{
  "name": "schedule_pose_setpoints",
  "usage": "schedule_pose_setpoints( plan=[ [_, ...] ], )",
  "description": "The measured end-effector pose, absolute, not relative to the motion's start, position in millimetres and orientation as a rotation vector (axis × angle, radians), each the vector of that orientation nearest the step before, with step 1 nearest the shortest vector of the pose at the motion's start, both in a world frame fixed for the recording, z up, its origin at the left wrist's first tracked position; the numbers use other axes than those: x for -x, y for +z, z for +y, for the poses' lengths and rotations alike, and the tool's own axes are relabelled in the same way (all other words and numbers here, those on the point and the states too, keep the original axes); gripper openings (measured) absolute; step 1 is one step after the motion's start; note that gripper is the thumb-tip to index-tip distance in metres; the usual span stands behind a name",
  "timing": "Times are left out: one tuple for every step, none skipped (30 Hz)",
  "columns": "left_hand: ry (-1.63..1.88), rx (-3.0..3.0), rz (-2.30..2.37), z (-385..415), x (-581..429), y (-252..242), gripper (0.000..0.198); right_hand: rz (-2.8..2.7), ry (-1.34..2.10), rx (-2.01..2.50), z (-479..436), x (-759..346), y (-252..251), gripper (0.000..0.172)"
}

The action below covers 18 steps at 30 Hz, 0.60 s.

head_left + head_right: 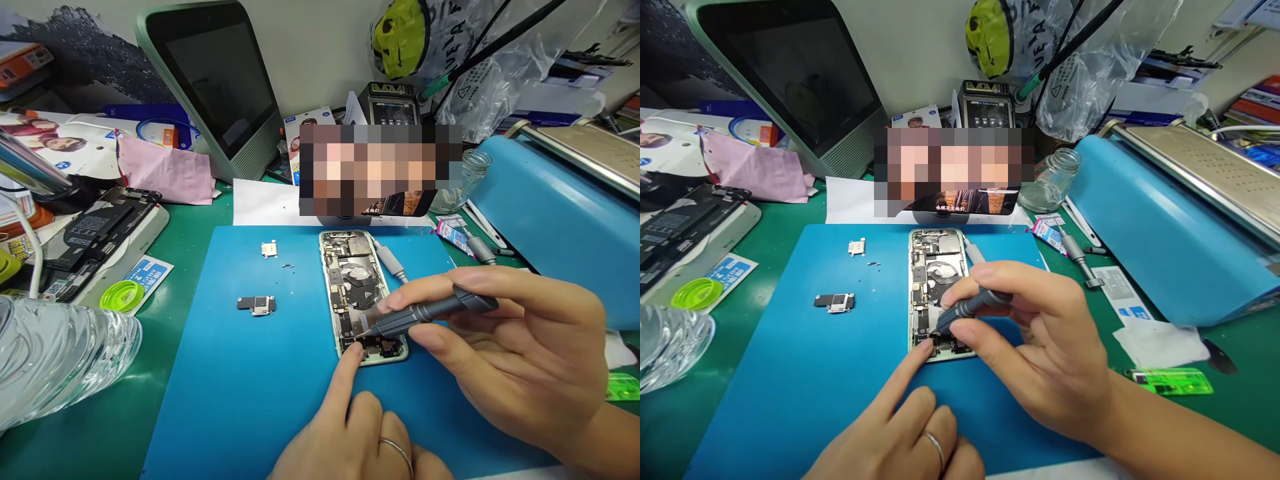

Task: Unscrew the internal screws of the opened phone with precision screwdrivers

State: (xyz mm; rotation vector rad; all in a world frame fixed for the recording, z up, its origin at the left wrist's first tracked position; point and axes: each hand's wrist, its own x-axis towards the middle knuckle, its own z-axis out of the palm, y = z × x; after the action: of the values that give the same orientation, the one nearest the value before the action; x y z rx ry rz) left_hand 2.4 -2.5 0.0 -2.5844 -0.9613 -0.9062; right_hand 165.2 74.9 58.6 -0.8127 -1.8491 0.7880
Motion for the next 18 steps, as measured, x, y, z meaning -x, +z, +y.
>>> schedule_pose_setpoints(
  plan=[
    [-0.907,2.584,-0.957,-2.5,-2.5,-0.2,0.031,-1.849,0.790,0.814,75.3,-165.1,58.8,0.052],
    [-0.906,2.584,-0.954,-2.6,-2.5,-0.3,0.031,-1.844,0.790,0.814,75.5,-164.9,58.9,0.052],
    [-0.904,2.586,-0.952,-2.8,-2.5,-0.5,0.031,-1.835,0.787,0.818,75.7,-164.8,59.0,0.051],
    [-0.901,2.590,-0.950,-3.1,-2.5,-0.7,0.031,-1.825,0.782,0.825,75.7,-164.7,59.0,0.051],
    [-0.899,2.594,-0.951,-3.4,-2.5,-0.9,0.031,-1.822,0.778,0.830,75.7,-164.5,58.8,0.051],
    [-0.898,2.599,-0.951,-3.7,-2.5,-1.1,0.031,-1.820,0.775,0.833,75.6,-164.3,58.5,0.051],
    [-0.895,2.605,-0.950,-4.0,-2.6,-1.4,0.031,-1.819,0.773,0.837,75.5,-164.1,58.1,0.051],
    [-0.894,2.612,-0.949,-4.2,-2.6,-1.6,0.032,-1.818,0.772,0.844,75.4,-163.7,57.8,0.051],
    [-0.894,2.617,-0.947,-4.3,-2.7,-1.9,0.032,-1.815,0.770,0.852,75.2,-163.3,57.6,0.051],
    [-0.894,2.622,-0.946,-4.3,-2.7,-2.1,0.032,-1.808,0.762,0.855,75.0,-162.9,57.5,0.051],
    [-0.897,2.624,-0.947,-4.2,-2.6,-2.2,0.032,-1.802,0.753,0.858,74.9,-162.4,57.6,0.051],
    [-0.897,2.626,-0.947,-4.1,-2.5,-2.1,0.032,-1.797,0.746,0.860,74.8,-162.1,57.9,0.051],
    [-0.896,2.627,-0.949,-3.9,-2.3,-1.9,0.032,-1.797,0.743,0.853,74.8,-161.9,58.1,0.050],
    [-0.892,2.630,-0.951,-3.7,-2.0,-1.6,0.032,-1.798,0.747,0.845,74.9,-161.8,58.2,0.051],
    [-0.888,2.632,-0.952,-3.5,-1.7,-1.1,0.032,-1.796,0.754,0.841,74.9,-162.0,58.2,0.051],
    [-0.884,2.633,-0.952,-3.4,-1.4,-0.6,0.031,-1.795,0.766,0.838,75.1,-162.3,57.9,0.051],
    [-0.885,2.631,-0.952,-3.3,-1.2,-0.1,0.031,-1.794,0.777,0.834,75.2,-162.7,57.5,0.052],
    [-0.887,2.628,-0.951,-3.2,-1.1,0.4,0.030,-1.795,0.781,0.824,75.3,-163.1,56.9,0.053]
  ],
)
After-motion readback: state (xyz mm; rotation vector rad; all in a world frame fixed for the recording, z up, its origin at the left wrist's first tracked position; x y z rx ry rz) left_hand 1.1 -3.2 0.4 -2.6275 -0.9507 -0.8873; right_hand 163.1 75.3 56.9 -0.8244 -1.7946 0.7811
